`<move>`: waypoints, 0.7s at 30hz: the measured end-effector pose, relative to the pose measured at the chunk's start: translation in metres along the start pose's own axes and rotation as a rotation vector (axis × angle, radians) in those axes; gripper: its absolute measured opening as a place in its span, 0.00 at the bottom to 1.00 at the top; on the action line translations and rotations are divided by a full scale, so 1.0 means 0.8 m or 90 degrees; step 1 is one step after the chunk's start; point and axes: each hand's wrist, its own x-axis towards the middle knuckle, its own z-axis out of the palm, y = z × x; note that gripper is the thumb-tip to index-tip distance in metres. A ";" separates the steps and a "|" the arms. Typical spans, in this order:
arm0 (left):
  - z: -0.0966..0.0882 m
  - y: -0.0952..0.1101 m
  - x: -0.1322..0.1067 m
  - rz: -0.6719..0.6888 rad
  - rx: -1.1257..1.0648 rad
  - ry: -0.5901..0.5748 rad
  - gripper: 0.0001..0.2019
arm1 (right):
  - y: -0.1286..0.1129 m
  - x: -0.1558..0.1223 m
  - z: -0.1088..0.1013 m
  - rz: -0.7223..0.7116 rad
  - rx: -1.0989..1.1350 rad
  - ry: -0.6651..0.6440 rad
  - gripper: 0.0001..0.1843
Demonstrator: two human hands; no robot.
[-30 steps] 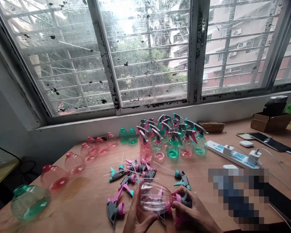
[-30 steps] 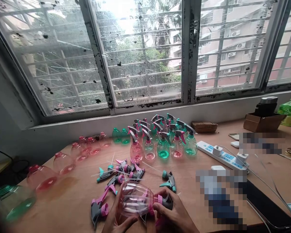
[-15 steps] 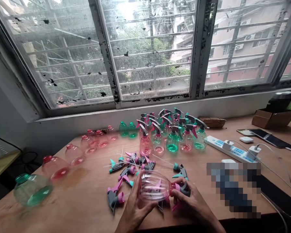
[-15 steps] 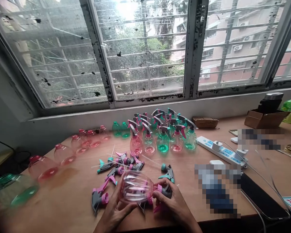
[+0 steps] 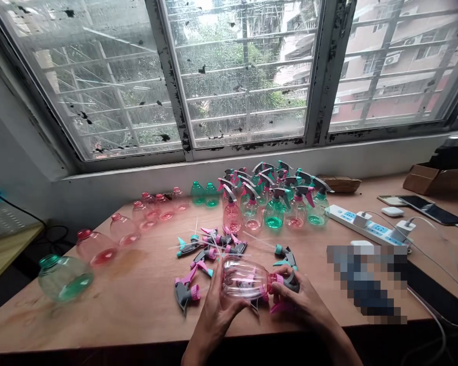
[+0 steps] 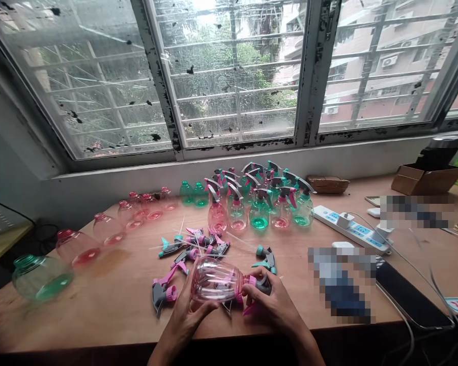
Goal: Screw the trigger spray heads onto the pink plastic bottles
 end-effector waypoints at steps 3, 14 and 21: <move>-0.001 -0.002 0.002 0.018 0.078 0.032 0.49 | 0.001 0.001 0.001 0.030 0.011 0.005 0.27; -0.007 -0.016 -0.002 -0.003 0.008 0.035 0.56 | 0.007 0.005 -0.001 0.014 0.033 -0.019 0.23; -0.010 -0.022 -0.003 0.011 0.009 0.073 0.44 | 0.027 0.013 -0.007 0.001 0.018 -0.024 0.24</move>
